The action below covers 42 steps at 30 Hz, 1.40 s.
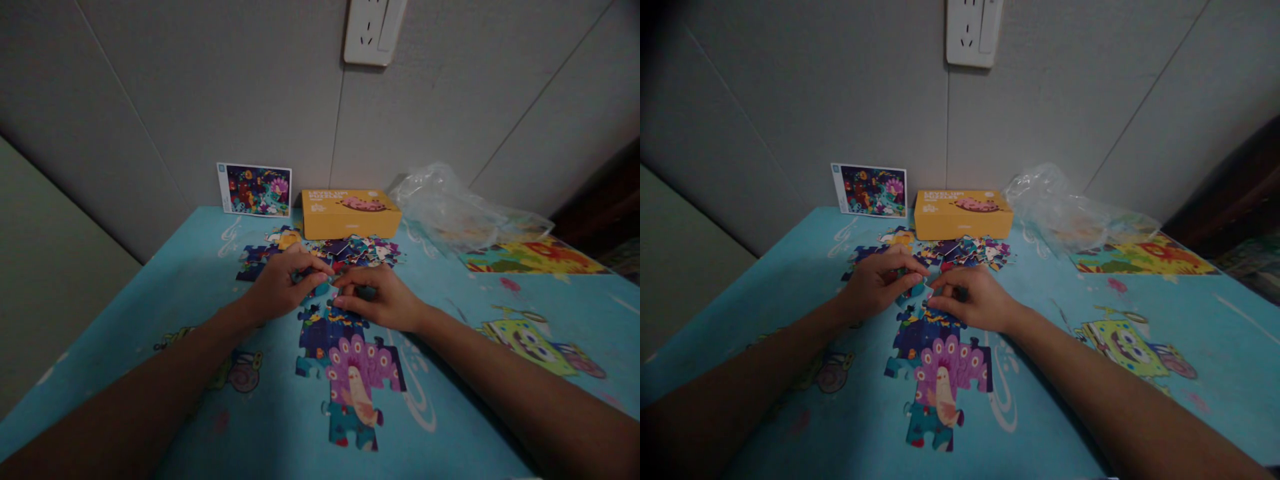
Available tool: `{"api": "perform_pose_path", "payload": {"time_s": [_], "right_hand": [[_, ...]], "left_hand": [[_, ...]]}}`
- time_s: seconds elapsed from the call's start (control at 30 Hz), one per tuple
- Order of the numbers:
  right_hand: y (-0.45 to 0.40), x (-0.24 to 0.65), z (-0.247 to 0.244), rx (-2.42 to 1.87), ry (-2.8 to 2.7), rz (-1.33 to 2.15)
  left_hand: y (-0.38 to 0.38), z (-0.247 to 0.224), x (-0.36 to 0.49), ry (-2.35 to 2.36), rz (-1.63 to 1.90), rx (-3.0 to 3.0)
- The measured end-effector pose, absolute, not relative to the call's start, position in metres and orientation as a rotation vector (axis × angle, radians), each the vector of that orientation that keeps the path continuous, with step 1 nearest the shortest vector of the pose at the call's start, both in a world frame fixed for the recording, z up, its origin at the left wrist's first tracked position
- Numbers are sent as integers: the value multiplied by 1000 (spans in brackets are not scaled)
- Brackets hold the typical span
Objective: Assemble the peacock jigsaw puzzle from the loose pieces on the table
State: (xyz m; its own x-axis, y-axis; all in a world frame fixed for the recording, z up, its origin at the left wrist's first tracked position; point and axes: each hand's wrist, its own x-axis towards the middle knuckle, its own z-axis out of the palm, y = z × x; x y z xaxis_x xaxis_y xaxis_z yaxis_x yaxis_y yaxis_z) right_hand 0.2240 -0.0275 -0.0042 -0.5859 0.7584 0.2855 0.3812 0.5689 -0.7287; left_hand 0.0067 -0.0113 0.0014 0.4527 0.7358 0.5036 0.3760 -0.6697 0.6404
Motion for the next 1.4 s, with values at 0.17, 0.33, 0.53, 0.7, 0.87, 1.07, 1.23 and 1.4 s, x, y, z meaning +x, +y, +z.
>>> {"api": "perform_pose_path", "payload": {"time_s": [0.17, 0.33, 0.53, 0.7, 0.87, 1.07, 1.23, 1.4], "right_hand": [[-26, 224, -4, -907, -2246, 831], [-26, 224, -5, -906, -2265, 825], [-30, 225, -1, -944, -2211, 883], [-31, 226, -1, -955, -2164, 938], [-32, 225, -2, -965, -2149, 1003], [-30, 224, 0, -989, -1999, 1025], [-29, 224, -2, -970, -1955, 1070], [-29, 224, -3, -945, -1933, 1107]], "left_hand": [[-10, 3, 6, 898, 1024, 2263], [-8, 2, 3, 894, 896, 2110], [-8, 3, 4, 880, 857, 1842], [-7, 4, 5, 836, 858, 1774], [-9, 4, 6, 836, 883, 1789], [-8, 2, 4, 827, 856, 1808], [-8, 1, 3, 790, 797, 1772], [-7, -1, 2, 808, 809, 1754]]}}
